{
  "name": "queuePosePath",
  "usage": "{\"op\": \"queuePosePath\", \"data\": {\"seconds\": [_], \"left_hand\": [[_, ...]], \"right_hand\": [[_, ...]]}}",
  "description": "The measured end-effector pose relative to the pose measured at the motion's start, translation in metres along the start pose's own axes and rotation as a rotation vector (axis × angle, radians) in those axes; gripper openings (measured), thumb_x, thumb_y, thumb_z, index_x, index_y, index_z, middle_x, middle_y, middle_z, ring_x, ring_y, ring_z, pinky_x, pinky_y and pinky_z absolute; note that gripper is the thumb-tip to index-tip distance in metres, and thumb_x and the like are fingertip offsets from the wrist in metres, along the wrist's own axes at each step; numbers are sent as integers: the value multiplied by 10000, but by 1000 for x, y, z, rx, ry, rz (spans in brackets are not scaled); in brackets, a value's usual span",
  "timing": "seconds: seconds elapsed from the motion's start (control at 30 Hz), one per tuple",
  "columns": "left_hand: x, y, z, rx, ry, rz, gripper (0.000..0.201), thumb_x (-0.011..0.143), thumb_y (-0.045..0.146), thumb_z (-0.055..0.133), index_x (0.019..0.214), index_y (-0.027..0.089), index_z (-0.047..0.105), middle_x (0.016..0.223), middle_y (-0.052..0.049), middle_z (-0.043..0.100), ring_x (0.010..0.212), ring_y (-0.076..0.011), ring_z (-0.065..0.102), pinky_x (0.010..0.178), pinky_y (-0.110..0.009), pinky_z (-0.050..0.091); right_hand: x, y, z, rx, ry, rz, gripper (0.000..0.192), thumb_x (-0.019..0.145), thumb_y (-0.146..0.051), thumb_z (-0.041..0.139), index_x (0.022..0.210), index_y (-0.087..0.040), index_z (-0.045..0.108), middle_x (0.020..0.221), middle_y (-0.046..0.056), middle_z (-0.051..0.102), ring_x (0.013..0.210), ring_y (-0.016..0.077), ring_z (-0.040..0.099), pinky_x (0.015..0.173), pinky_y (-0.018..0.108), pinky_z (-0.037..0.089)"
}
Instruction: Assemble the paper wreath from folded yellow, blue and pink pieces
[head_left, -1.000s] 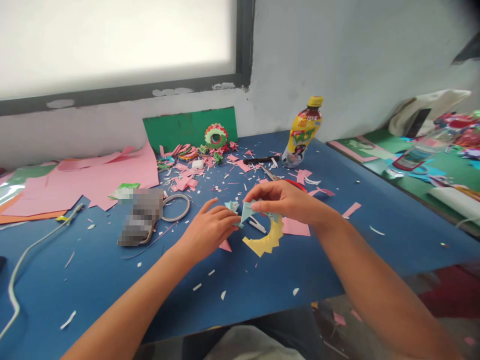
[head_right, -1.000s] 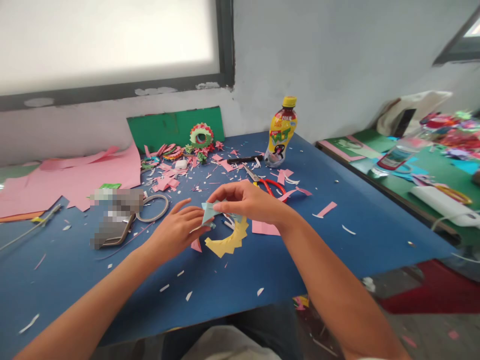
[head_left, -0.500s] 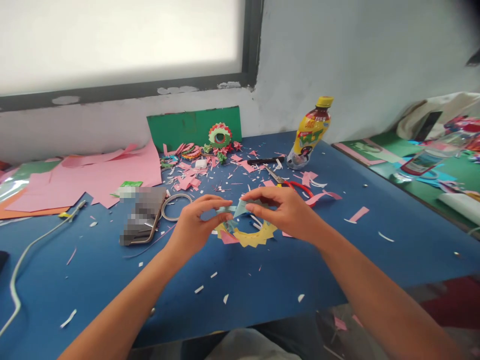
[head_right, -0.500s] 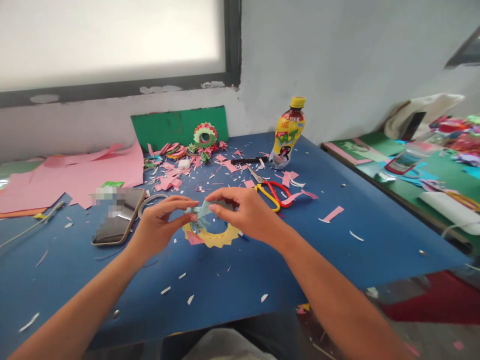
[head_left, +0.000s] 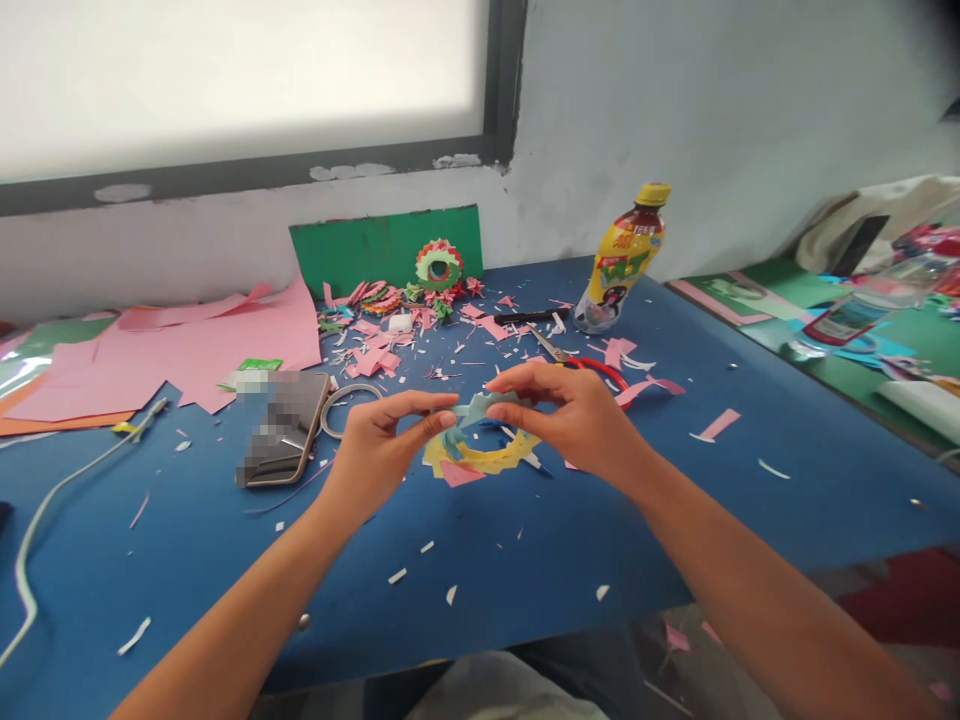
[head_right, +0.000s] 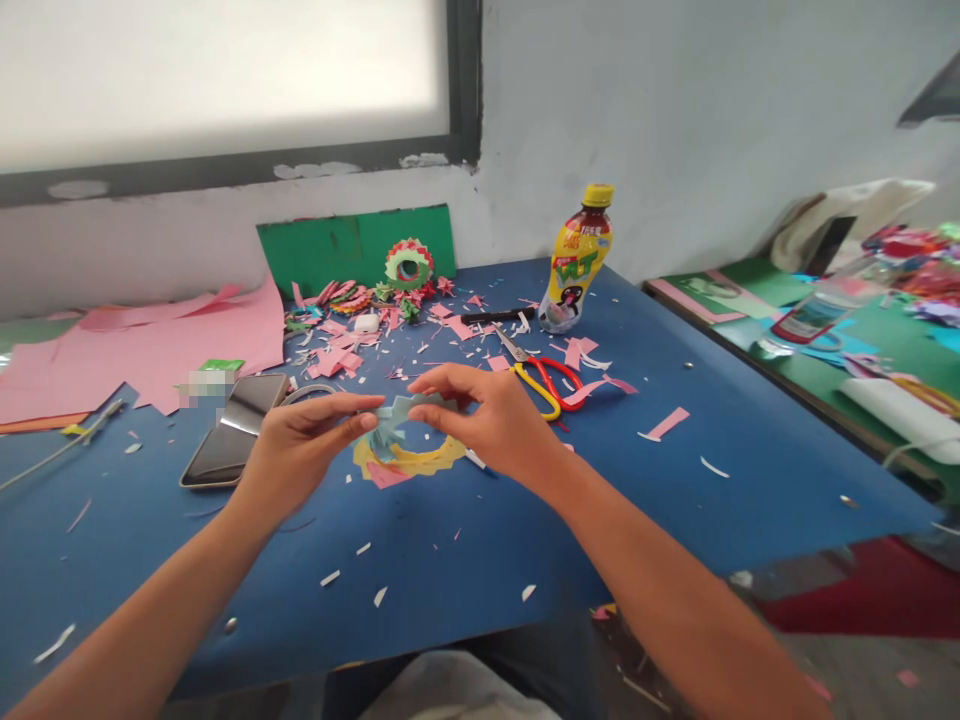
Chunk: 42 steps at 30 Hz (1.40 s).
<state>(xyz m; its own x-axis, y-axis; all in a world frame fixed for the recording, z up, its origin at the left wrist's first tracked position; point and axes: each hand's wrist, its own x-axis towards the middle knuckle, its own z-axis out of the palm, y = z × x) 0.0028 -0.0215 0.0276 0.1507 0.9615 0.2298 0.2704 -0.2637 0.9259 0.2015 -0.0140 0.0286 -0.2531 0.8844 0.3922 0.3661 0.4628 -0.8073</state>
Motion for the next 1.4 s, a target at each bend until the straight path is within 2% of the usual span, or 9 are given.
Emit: {"op": "queuePosePath", "data": {"seconds": [0.23,0.7,1.07,1.23,1.4], "left_hand": [[0,7,-3,10,73,24,147,678,306,710,802,228,729,803,-8,722,772,-160,639,699,-237,495],[-1,7,-2,97,50,37,166,679,318,707,803,209,728,785,-17,720,738,-163,641,641,-226,489],[-1,7,-1,143,14,47,127,684,301,697,777,220,727,743,0,724,696,-166,652,633,-232,513],[-2,8,3,130,-23,15,122,680,299,697,768,217,723,718,3,718,676,-157,646,604,-222,511],[-3,6,6,69,-25,-37,170,663,340,712,755,198,714,720,-11,705,673,-151,631,602,-221,503]], "right_hand": [[-1,-1,1,14,40,17,242,718,-406,660,870,-219,674,806,17,668,672,135,587,607,256,499],[-3,-6,0,-36,61,-45,190,730,-364,661,854,-224,693,780,7,681,626,120,575,579,240,475],[-2,-9,-3,-87,-3,-46,177,724,-303,672,863,-201,714,679,-10,682,524,89,519,478,199,427],[-3,-9,-1,-57,-52,-19,199,740,-308,656,898,-200,711,758,3,705,600,106,584,523,195,456],[-5,-11,1,34,-90,74,219,796,-315,582,945,-205,697,812,6,708,667,116,625,524,182,472]]}}
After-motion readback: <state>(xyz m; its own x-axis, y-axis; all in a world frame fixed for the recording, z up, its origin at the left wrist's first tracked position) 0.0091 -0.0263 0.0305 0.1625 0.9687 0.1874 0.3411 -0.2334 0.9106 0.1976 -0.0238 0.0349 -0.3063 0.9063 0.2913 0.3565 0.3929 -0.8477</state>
